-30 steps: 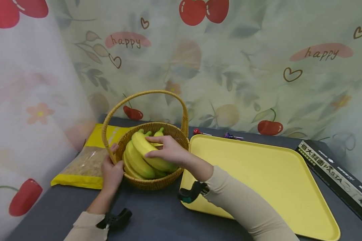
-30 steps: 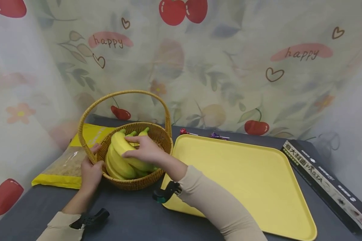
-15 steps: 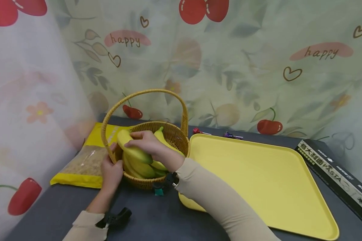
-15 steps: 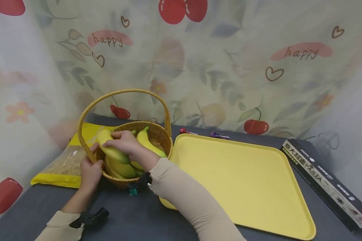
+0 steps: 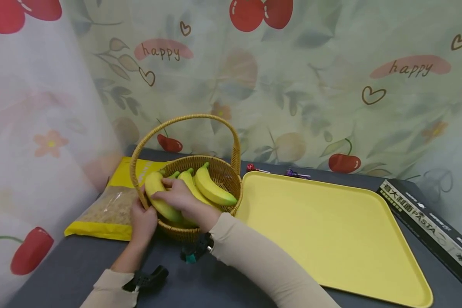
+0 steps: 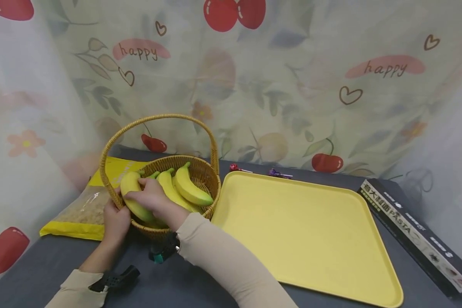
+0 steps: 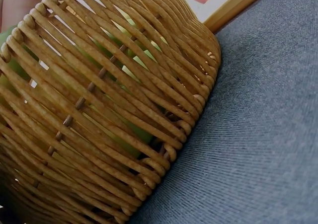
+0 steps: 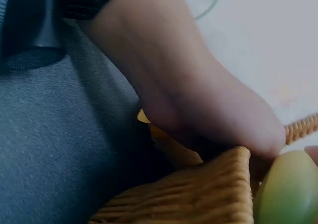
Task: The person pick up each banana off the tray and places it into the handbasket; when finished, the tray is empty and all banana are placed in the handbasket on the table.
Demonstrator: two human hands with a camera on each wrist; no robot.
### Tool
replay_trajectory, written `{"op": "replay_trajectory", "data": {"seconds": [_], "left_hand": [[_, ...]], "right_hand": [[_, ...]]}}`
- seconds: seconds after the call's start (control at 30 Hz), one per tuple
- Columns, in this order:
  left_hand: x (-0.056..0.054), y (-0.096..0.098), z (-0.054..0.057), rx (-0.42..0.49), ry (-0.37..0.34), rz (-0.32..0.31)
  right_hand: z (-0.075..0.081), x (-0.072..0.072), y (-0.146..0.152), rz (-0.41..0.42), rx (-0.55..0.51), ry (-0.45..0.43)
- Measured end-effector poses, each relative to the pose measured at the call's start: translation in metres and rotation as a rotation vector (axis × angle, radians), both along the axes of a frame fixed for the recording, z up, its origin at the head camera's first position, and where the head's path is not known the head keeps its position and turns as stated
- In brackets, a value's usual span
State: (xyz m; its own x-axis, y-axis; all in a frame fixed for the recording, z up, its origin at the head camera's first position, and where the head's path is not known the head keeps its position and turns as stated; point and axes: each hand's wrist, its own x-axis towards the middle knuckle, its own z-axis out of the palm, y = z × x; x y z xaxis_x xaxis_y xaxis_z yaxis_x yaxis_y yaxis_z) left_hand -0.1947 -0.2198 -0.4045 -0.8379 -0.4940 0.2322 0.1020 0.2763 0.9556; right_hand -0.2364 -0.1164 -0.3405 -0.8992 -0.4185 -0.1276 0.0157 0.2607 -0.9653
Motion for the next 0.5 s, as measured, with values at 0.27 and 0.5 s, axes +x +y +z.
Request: {"op": "replay_trajectory", "data": {"seconds": [0.27, 0.5], "left_hand": [[0.0001, -0.0002, -0.0002, 0.004, -0.043, -0.002], [-0.0007, 0.0007, -0.0018, 0.015, -0.017, -0.005]], "right_hand": [[-0.0046, 0.0025, -0.0007, 0.016, 0.039, 0.061], [-0.0052, 0.002, 0.0029, 0.05, 0.158, 0.175]]}}
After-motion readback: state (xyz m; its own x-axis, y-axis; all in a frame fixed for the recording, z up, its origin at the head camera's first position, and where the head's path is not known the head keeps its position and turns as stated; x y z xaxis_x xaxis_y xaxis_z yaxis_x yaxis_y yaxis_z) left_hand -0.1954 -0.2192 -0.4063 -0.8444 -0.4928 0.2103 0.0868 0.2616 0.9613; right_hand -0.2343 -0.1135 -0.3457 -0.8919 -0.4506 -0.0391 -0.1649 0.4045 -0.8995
